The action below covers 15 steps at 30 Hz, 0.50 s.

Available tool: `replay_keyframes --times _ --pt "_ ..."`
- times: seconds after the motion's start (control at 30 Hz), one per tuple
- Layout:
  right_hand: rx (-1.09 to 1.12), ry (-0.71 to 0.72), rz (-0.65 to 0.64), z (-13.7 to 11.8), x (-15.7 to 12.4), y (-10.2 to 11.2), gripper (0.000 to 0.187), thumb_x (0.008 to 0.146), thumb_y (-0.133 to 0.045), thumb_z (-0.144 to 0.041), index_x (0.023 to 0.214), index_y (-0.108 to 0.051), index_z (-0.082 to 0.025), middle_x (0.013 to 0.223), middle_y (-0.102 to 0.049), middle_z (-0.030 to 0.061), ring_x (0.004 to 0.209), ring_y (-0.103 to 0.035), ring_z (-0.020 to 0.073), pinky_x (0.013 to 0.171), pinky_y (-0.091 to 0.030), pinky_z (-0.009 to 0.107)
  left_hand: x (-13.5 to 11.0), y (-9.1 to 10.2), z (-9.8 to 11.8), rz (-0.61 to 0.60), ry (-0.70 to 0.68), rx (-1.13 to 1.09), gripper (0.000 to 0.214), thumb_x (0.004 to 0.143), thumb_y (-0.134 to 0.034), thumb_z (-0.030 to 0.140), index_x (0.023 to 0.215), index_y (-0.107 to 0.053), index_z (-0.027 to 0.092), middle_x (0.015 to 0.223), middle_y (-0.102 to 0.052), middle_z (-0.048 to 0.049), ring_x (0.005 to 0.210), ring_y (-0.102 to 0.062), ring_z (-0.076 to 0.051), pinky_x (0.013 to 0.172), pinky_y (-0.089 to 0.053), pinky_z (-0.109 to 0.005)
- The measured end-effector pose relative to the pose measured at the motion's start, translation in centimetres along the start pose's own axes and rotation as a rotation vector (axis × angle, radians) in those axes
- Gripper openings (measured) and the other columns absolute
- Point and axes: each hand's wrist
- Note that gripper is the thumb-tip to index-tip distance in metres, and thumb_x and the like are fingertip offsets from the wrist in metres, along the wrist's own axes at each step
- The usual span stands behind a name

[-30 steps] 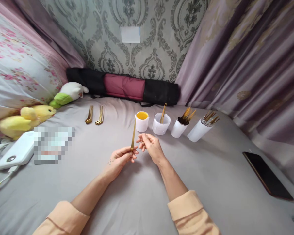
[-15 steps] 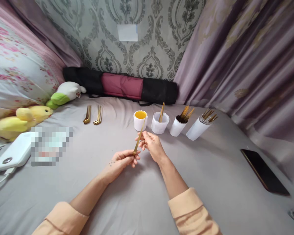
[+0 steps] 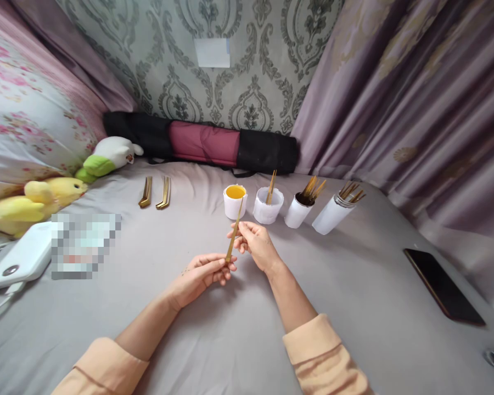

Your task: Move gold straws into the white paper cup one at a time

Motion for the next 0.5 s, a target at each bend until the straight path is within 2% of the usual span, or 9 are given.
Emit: replay_keyframes --times 0.1,0.5 --pt "0.006 0.000 -0.014 -0.07 -0.05 -0.03 0.032 0.075 -0.055 -0.044 0.087 -0.060 -0.015 0.078 -0.064 0.0058 0.049 -0.051 0.0051 0.041 -0.035 0.017 -0.03 -0.10 0.11 -0.005 -0.004 -0.017 0.028 0.075 -0.058 0.034 0.087 -0.067 0.010 0.087 -0.064 -0.0133 0.068 -0.057 -0.014 0.062 -0.044 -0.025" --pt "-0.079 0.071 -0.064 -0.16 -0.29 -0.36 0.035 0.078 -0.049 -0.046 0.092 -0.062 -0.016 0.079 -0.065 0.0059 0.055 -0.051 0.0069 0.047 -0.037 0.019 0.17 0.26 -0.25 0.015 0.047 -0.029 0.027 0.073 -0.061 0.031 0.089 -0.066 0.010 0.081 -0.063 -0.0114 0.064 -0.055 -0.011 0.056 -0.042 -0.020"
Point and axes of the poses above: each hand's wrist, its own x-axis towards the middle knuckle, its own y-axis out of the back of the hand, z = x × y
